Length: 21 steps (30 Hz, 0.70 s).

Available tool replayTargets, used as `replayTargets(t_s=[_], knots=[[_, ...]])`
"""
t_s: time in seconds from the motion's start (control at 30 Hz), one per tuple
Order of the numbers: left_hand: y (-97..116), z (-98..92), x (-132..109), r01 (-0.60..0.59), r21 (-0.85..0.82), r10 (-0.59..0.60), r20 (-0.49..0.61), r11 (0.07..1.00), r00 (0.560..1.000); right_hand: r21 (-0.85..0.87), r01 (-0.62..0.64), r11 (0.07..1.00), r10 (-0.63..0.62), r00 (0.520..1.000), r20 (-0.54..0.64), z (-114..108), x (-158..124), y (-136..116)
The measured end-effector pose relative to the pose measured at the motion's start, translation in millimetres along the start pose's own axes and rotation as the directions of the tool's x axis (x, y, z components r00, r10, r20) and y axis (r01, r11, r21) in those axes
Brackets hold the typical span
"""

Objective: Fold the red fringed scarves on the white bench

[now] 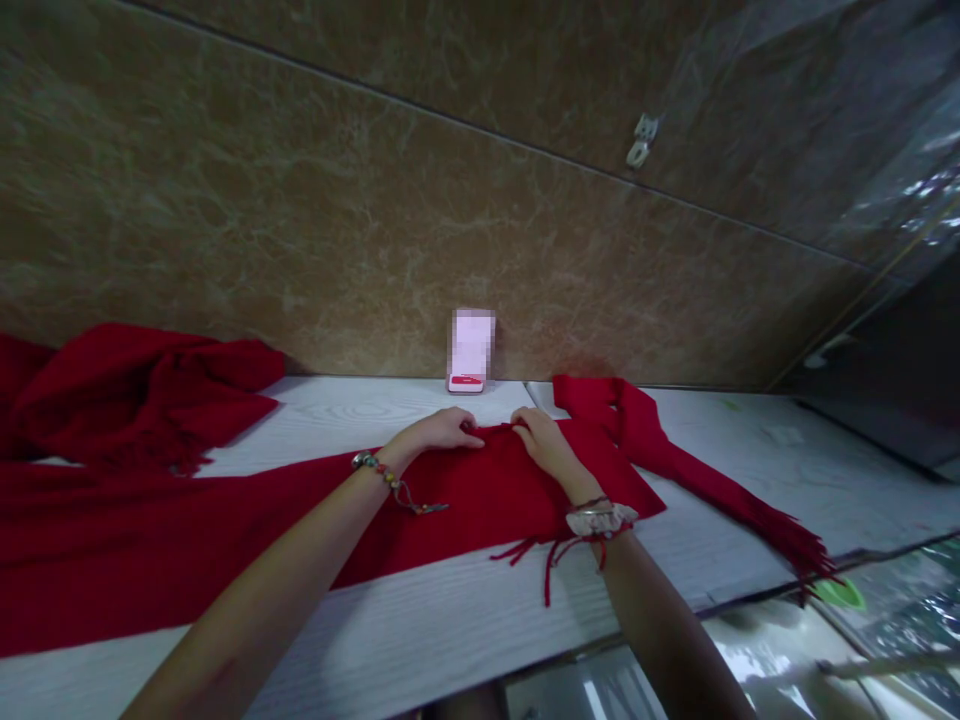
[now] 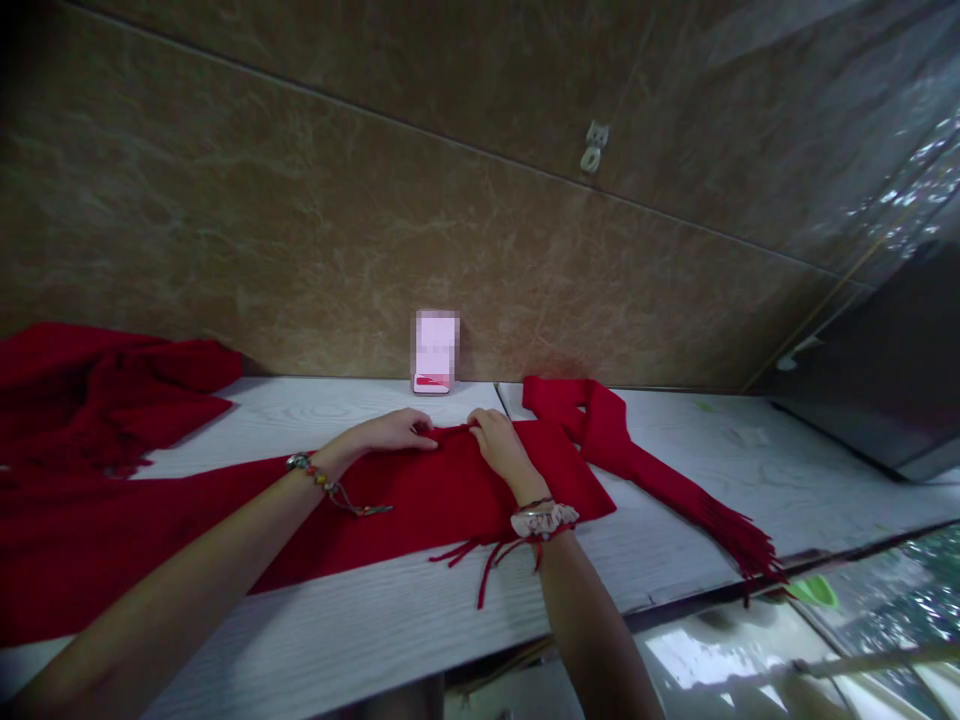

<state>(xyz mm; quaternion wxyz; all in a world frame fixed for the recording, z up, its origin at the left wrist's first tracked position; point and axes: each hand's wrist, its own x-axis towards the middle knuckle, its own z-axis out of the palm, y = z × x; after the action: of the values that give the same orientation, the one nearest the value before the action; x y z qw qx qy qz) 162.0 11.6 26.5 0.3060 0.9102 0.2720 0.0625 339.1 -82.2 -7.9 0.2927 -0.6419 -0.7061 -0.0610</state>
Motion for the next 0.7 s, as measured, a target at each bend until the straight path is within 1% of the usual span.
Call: replayTargets(t_s=[0.07, 0.17, 0.3, 0.47, 0.6, 0.7], knots=[[0.0, -0.2, 1.0, 0.005, -0.015, -0.005, -0.058, 1.000, 0.998, 0.036, 0.010, 0.999, -0.008, 1.000, -0.030, -0.1, -0.7, 0.7], [-0.9, 1.3, 2.1, 0.051, -0.003, -0.050, -0.152, 0.999, 0.987, 0.068, 0.020, 0.997, -0.016, 0.998, -0.065, 0.9, 0.4, 1.7], [-2.1, 6.3, 2.1, 0.109, 0.017, -0.103, -0.208, 0.994, 0.973, 0.076, -0.011, 0.997, 0.019, 0.994, -0.107, 4.5, 1.2, 4.1], [-1.7, 9.9, 1.9, 0.125, 0.033, -0.115, -0.212, 0.992, 0.971, 0.041, -0.102, 0.994, 0.106, 0.986, -0.128, 6.1, -0.4, 7.9], [-2.4, 8.7, 1.7, 0.121, 0.070, -0.105, -0.201, 0.990, 0.974, 0.015, -0.118, 0.993, 0.119, 0.987, -0.111, 7.0, -0.9, 10.0], [-4.8, 8.8, 1.3, 0.127, 0.112, -0.100, -0.218, 0.986, 0.971, 0.005, -0.136, 0.991, 0.136, 0.986, -0.093, 8.1, -0.6, 11.0]])
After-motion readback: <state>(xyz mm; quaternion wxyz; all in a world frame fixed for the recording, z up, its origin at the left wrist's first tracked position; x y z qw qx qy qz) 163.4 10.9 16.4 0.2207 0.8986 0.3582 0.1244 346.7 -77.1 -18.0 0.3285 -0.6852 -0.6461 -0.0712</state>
